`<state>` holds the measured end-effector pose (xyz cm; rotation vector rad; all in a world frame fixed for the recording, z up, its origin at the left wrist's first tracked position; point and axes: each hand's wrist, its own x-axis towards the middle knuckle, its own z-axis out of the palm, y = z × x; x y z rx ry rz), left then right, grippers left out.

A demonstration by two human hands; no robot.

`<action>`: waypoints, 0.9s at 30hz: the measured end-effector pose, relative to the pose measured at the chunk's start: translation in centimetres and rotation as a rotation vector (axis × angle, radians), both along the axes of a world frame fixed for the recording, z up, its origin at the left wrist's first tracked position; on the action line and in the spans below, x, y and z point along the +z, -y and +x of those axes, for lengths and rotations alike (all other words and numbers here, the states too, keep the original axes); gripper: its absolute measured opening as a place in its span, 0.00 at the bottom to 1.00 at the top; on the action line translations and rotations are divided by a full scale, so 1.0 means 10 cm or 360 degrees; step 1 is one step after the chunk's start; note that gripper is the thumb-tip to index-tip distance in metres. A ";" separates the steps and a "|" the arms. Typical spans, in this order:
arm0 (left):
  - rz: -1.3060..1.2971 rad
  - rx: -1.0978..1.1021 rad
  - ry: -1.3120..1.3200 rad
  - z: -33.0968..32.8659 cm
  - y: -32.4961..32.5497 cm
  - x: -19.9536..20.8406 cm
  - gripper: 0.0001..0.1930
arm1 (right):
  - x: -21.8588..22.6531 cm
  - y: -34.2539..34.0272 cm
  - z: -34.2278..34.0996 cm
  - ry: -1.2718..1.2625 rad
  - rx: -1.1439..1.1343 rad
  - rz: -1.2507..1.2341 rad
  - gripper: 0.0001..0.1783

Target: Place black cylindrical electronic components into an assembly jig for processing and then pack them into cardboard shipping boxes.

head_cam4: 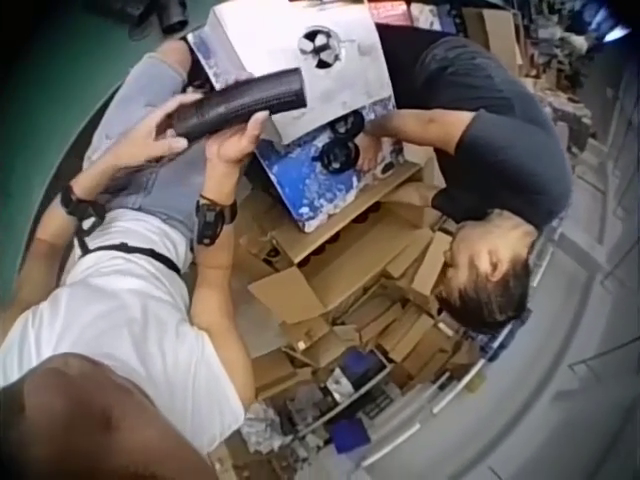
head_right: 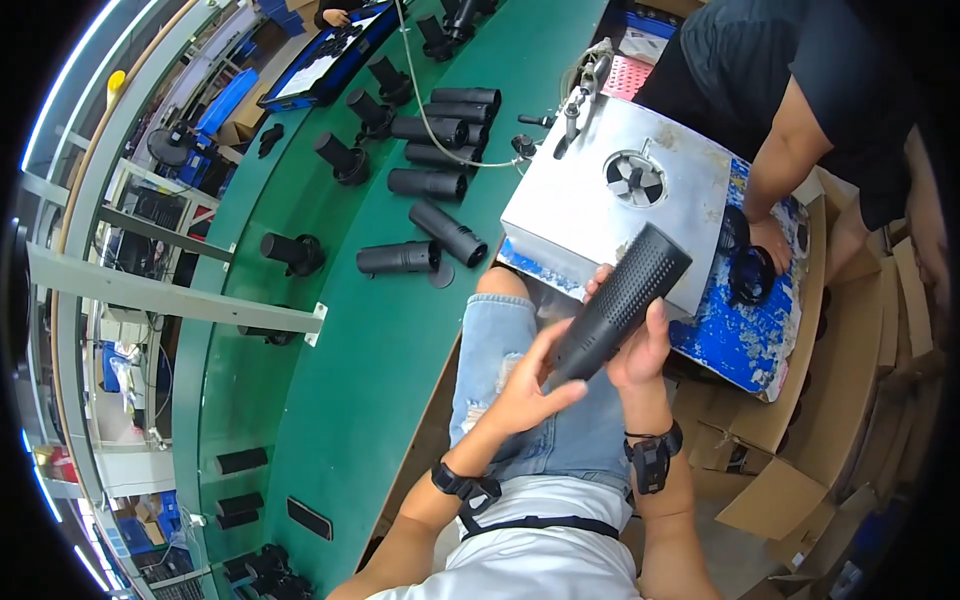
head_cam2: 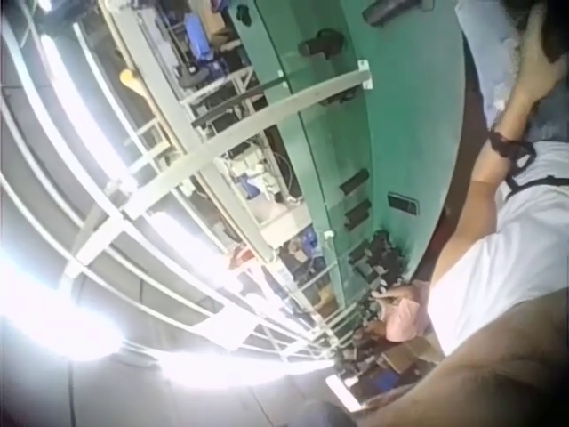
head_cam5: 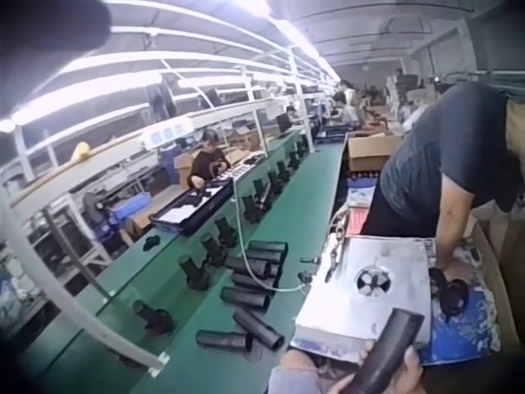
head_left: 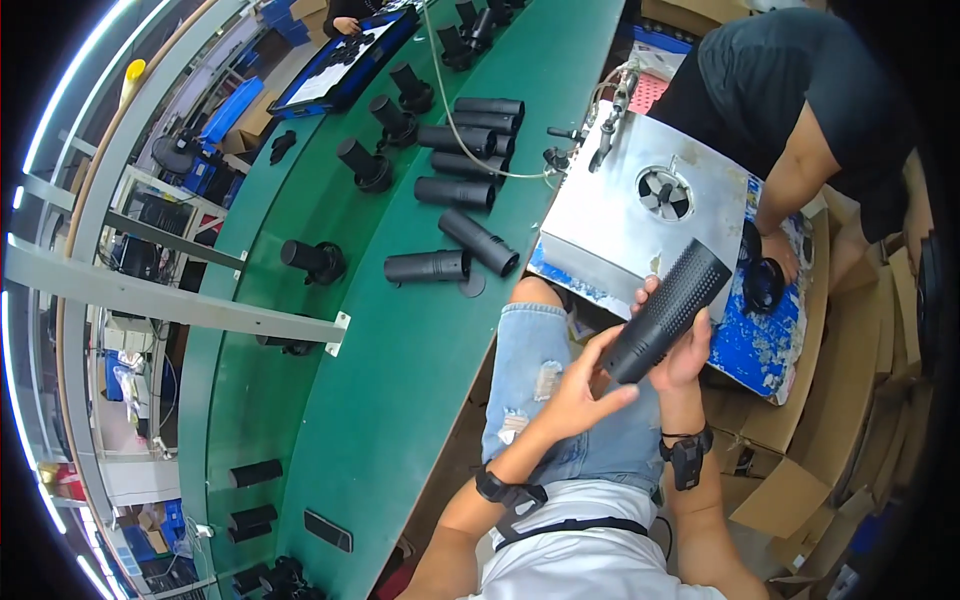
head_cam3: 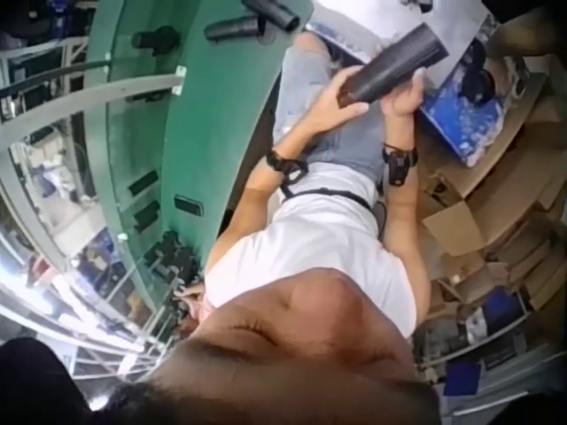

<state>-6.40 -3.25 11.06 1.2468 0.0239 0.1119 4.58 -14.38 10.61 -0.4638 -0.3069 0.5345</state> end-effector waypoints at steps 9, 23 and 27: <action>-0.0678 -0.0512 -0.0104 0.36 -0.36 -0.48 0.26 | 0.51 0.14 0.81 0.0638 -0.0193 -0.0042 0.33; -0.0076 -0.0081 -0.0202 0.59 -0.35 -0.92 0.21 | 0.32 -0.04 0.15 0.1270 -0.0178 -0.1353 0.26; 0.0055 -0.0224 -0.0242 0.54 -0.42 -1.23 0.24 | -0.23 -0.17 -0.17 0.1110 -0.0474 -0.1372 0.26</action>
